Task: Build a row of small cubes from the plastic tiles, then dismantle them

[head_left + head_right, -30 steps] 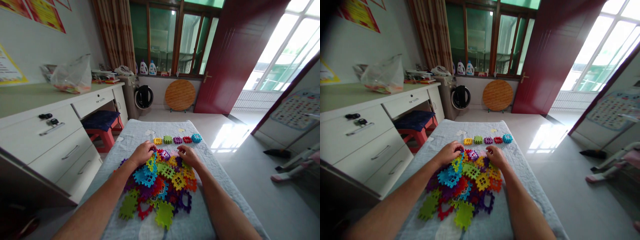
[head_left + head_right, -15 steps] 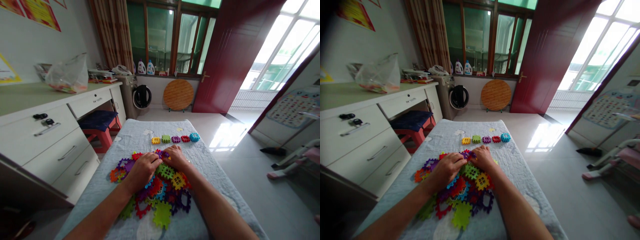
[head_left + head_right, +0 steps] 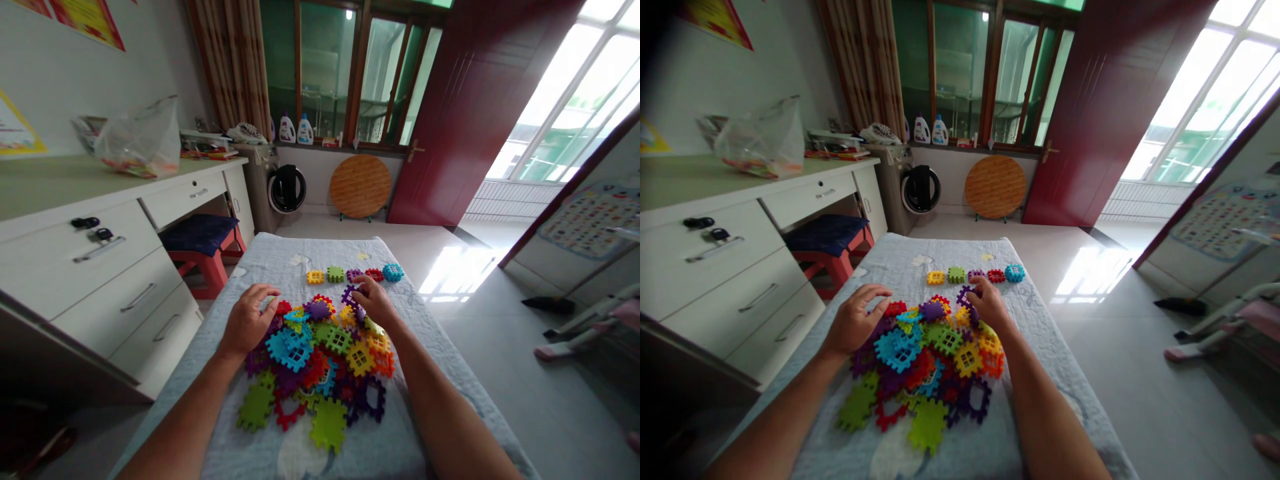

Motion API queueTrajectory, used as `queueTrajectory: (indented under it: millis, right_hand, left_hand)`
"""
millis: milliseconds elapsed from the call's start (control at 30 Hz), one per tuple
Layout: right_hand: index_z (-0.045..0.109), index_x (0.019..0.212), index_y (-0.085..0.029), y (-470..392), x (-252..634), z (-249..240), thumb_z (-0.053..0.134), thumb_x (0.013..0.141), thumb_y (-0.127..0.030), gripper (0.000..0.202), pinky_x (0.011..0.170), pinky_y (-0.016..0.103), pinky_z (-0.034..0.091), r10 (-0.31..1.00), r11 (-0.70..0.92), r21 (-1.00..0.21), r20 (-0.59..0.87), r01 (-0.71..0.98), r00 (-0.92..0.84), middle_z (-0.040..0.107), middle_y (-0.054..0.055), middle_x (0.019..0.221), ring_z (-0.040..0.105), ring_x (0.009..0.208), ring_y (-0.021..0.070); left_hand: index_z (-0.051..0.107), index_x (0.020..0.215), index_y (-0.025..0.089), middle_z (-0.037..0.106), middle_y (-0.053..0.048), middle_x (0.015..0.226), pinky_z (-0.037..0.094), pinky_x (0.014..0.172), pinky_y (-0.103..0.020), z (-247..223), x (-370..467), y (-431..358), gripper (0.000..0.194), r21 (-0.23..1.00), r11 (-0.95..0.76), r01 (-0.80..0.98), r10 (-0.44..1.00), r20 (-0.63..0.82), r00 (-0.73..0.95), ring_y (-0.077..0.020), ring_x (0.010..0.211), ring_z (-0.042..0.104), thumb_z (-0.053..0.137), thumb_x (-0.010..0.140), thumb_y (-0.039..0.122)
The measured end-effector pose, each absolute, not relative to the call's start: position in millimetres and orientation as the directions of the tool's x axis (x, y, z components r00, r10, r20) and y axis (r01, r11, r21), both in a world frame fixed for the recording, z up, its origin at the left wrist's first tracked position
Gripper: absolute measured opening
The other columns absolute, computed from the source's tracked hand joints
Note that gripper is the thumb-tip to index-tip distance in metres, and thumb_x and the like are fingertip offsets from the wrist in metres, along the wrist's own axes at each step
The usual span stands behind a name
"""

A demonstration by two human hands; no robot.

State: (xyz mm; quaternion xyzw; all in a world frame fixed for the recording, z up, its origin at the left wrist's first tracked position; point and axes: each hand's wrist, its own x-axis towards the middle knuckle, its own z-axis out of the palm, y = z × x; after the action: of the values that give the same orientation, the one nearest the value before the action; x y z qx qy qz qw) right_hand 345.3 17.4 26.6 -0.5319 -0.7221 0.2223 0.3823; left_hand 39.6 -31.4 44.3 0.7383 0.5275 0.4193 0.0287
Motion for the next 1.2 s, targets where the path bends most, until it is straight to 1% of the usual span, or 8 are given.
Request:
queueTrajectory:
  millis: [100, 233, 400, 600, 767, 900, 1033, 1200]
  right_hand:
    - [0.062, 0.098, -0.017, 19.6, 349.0, 20.3, 0.057, 0.079, -0.024, 0.02, 0.064, 0.026, 0.039, 0.94, 0.327, -0.661, 0.299, 0.676, -0.163, 0.06, -0.001, 0.071, 0.051, 0.065, 0.0136]
    - [0.066, 0.093, -0.019, 19.8, 351.1, 16.4, 0.06, 0.079, -0.022, 0.016, 0.086, 0.034, 0.039, 0.926, 0.339, -0.526, 0.331, 0.78, -0.179, 0.065, 0.007, 0.099, 0.055, 0.093, 0.0209]
    - [0.067, 0.095, -0.02, 14.7, 344.7, 31.0, 0.052, 0.083, -0.018, 0.019, 0.094, 0.039, 0.036, 0.881, 0.378, -0.543, 0.459, 0.75, -0.111, 0.066, 0.007, 0.102, 0.052, 0.103, 0.0233]
    - [0.057, 0.123, -0.028, -0.5, 304.5, 40.3, 0.06, 0.073, -0.018, 0.051, 0.103, 0.046, 0.028, 0.785, 0.62, -0.437, 0.347, 0.652, -0.514, 0.06, 0.002, 0.127, 0.038, 0.123, 0.0272]
    - [0.061, 0.116, -0.027, -3.0, 285.4, 33.0, 0.061, 0.069, -0.013, 0.049, 0.1, 0.043, 0.031, 0.727, 0.683, -0.393, 0.294, 0.615, -0.62, 0.065, 0.002, 0.115, 0.046, 0.113, 0.0248]
    - [0.063, 0.109, -0.024, 3.6, 297.7, 37.3, 0.066, 0.072, -0.021, 0.037, 0.095, 0.039, 0.038, 0.772, 0.635, -0.493, 0.412, 0.594, -0.483, 0.065, 0.004, 0.109, 0.053, 0.105, 0.0219]
    - [0.063, 0.103, -0.02, 14.8, 329.4, 42.6, 0.063, 0.075, -0.025, 0.029, 0.086, 0.034, 0.045, 0.844, 0.489, -0.609, 0.512, 0.625, -0.161, 0.065, 0.006, 0.101, 0.058, 0.094, 0.0196]
    - [0.065, 0.095, -0.019, 20.1, 352.2, 34.7, 0.065, 0.071, -0.031, 0.027, 0.077, 0.033, 0.046, 0.921, 0.324, -0.547, 0.368, 0.772, -0.126, 0.068, 0.006, 0.091, 0.06, 0.081, 0.0192]
  left_hand:
    - [0.065, 0.09, 0.018, 0.067, -0.008, 0.099, 0.045, 0.095, -0.038, 23.7, 15.9, -19.9, 0.027, 0.492, -0.337, 0.803, 0.85, 0.526, 0.035, -0.0236, 0.099, 0.061, 0.051, 0.084, 0.04]
    - [0.066, 0.089, 0.02, 0.068, -0.007, 0.1, 0.047, 0.094, -0.035, 7.9, 0.1, -15.1, 0.036, 0.587, -0.219, 0.779, 0.934, 0.357, -0.007, -0.0231, 0.099, 0.062, 0.049, 0.082, 0.051]
    - [0.066, 0.095, 0.019, 0.07, -0.006, 0.103, 0.048, 0.093, -0.034, 11.4, 9.7, -21.2, 0.04, 0.634, -0.22, 0.742, 0.964, 0.259, 0.065, -0.0227, 0.1, 0.063, 0.047, 0.084, 0.052]
    - [0.067, 0.096, 0.019, 0.071, -0.006, 0.101, 0.049, 0.092, -0.034, 16.1, 19.0, -24.5, 0.038, 0.626, -0.236, 0.743, 0.959, 0.273, 0.075, -0.023, 0.098, 0.064, 0.048, 0.085, 0.05]
    - [0.067, 0.097, 0.019, 0.071, -0.007, 0.102, 0.049, 0.092, -0.034, 13.8, 18.2, -25.0, 0.037, 0.625, -0.237, 0.744, 0.957, 0.28, 0.07, -0.0228, 0.099, 0.064, 0.048, 0.085, 0.048]
    - [0.067, 0.096, 0.019, 0.071, -0.006, 0.101, 0.049, 0.091, -0.033, 13.8, 16.9, -24.8, 0.036, 0.625, -0.246, 0.741, 0.954, 0.291, 0.071, -0.0224, 0.098, 0.064, 0.047, 0.086, 0.048]
    - [0.066, 0.095, 0.019, 0.071, -0.006, 0.101, 0.049, 0.09, -0.032, 14.0, 15.3, -24.2, 0.036, 0.631, -0.236, 0.739, 0.952, 0.303, 0.045, -0.0223, 0.098, 0.064, 0.048, 0.086, 0.049]
    - [0.067, 0.093, 0.02, 0.071, -0.005, 0.099, 0.049, 0.09, -0.031, 13.1, 15.9, -24.1, 0.034, 0.628, -0.239, 0.741, 0.947, 0.32, 0.034, -0.0222, 0.097, 0.065, 0.049, 0.085, 0.047]
